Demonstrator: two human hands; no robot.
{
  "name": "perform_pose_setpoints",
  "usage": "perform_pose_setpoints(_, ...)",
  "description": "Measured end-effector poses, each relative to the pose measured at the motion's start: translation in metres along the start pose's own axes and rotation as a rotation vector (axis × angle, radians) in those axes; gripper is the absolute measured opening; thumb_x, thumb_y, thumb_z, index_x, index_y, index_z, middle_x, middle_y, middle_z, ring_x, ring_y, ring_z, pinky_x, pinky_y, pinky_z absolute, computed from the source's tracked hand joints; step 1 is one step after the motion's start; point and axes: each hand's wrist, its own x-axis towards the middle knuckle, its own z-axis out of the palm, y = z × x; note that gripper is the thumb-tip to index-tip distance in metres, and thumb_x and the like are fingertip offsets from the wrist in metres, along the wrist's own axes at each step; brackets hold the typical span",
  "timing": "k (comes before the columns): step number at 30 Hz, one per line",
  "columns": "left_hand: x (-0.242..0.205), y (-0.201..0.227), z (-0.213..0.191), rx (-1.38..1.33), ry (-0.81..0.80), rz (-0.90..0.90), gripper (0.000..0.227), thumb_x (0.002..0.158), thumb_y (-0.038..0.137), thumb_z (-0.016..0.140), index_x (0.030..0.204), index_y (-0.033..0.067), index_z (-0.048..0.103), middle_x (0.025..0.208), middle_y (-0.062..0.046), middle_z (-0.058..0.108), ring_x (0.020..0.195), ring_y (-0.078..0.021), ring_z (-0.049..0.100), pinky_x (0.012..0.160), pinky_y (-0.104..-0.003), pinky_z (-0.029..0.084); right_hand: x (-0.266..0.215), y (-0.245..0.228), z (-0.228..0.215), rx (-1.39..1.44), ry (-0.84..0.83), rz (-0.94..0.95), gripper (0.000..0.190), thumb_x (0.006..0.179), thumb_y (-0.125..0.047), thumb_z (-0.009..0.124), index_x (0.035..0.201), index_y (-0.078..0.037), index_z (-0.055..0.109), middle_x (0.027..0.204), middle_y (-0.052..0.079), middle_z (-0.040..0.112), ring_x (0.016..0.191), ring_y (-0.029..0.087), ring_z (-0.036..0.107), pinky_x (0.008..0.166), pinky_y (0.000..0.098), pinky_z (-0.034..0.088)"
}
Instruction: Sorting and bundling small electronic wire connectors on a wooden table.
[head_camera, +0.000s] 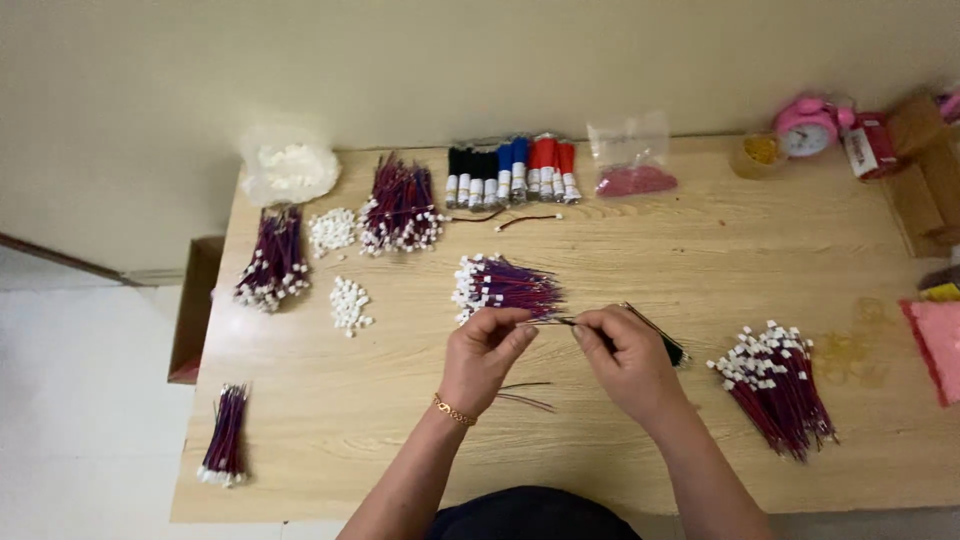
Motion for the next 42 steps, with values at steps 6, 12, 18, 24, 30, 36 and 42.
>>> perform_pose_setpoints(6,-0.01,0.006,-0.009,-0.032,-0.036,-0.009,0.012,0.087,0.011,0.072,0.096,0.0021,0.075,0.076,-0.007,0.065,0.07,-0.0124,0.065,0.064,-0.023,0.057,-0.009,-0.016,0.01,-0.055,-0.093,-0.027,0.008,0.086,-0.015,0.067,0.09,-0.014,0.074,0.074,0.006,0.069,0.076,0.024,0.07,0.071,0.0336,0.054)
perform_pose_setpoints(12,-0.02,0.009,-0.011,-0.015,-0.063,-0.005,0.01,0.091,0.012,0.068,0.095,0.0032,0.071,0.068,-0.004,0.062,0.067,-0.0097,0.058,0.062,-0.022,0.053,-0.011,-0.035,0.011,0.04,-0.127,0.05,0.011,0.086,-0.013,0.067,0.094,-0.009,0.075,0.074,0.012,0.071,0.075,0.027,0.07,0.07,0.0378,0.054)
perform_pose_setpoints(18,-0.023,-0.004,-0.009,-0.061,-0.082,-0.026,0.013,0.092,0.014,0.068,0.096,0.0025,0.07,0.072,-0.006,0.063,0.07,-0.0121,0.061,0.064,-0.024,0.054,-0.015,-0.025,0.02,0.089,-0.059,0.11,0.01,0.084,-0.011,0.07,0.092,-0.006,0.073,0.075,0.014,0.07,0.076,0.026,0.07,0.069,0.0376,0.054)
perform_pose_setpoints(24,-0.022,-0.02,-0.005,-0.172,-0.104,-0.071,0.015,0.095,0.013,0.062,0.1,-0.0001,0.067,0.074,-0.008,0.065,0.072,-0.0134,0.062,0.067,-0.025,0.055,-0.017,-0.035,0.021,0.093,-0.051,0.193,0.009,0.08,-0.01,0.073,0.088,-0.005,0.073,0.072,0.015,0.068,0.072,0.023,0.067,0.067,0.036,0.054)
perform_pose_setpoints(30,-0.025,-0.036,-0.01,-0.37,-0.102,-0.151,0.017,0.096,0.001,0.053,0.112,-0.0009,0.06,0.087,-0.007,0.062,0.077,-0.0132,0.065,0.07,-0.025,0.059,-0.014,-0.042,0.017,0.021,-0.03,0.063,0.004,0.081,-0.009,0.071,0.084,-0.006,0.072,0.07,0.013,0.067,0.068,0.025,0.067,0.062,0.0333,0.052)
perform_pose_setpoints(36,-0.027,-0.038,-0.014,-0.374,-0.083,-0.172,0.017,0.097,0.002,0.051,0.109,-0.0031,0.062,0.088,-0.008,0.061,0.077,-0.0139,0.067,0.07,-0.024,0.06,-0.014,-0.053,0.019,-0.046,-0.046,0.039,0.004,0.078,-0.012,0.074,0.082,-0.012,0.075,0.065,0.008,0.066,0.062,0.021,0.066,0.059,0.0307,0.053)
perform_pose_setpoints(42,-0.022,-0.033,-0.016,-0.441,-0.081,-0.189,0.016,0.096,0.002,0.054,0.107,-0.0024,0.064,0.094,-0.013,0.066,0.081,-0.0188,0.07,0.069,-0.026,0.061,-0.009,-0.051,0.022,-0.039,-0.066,0.085,0.016,0.077,-0.006,0.071,0.09,-0.014,0.076,0.073,0.009,0.071,0.071,0.024,0.071,0.063,0.0328,0.055)
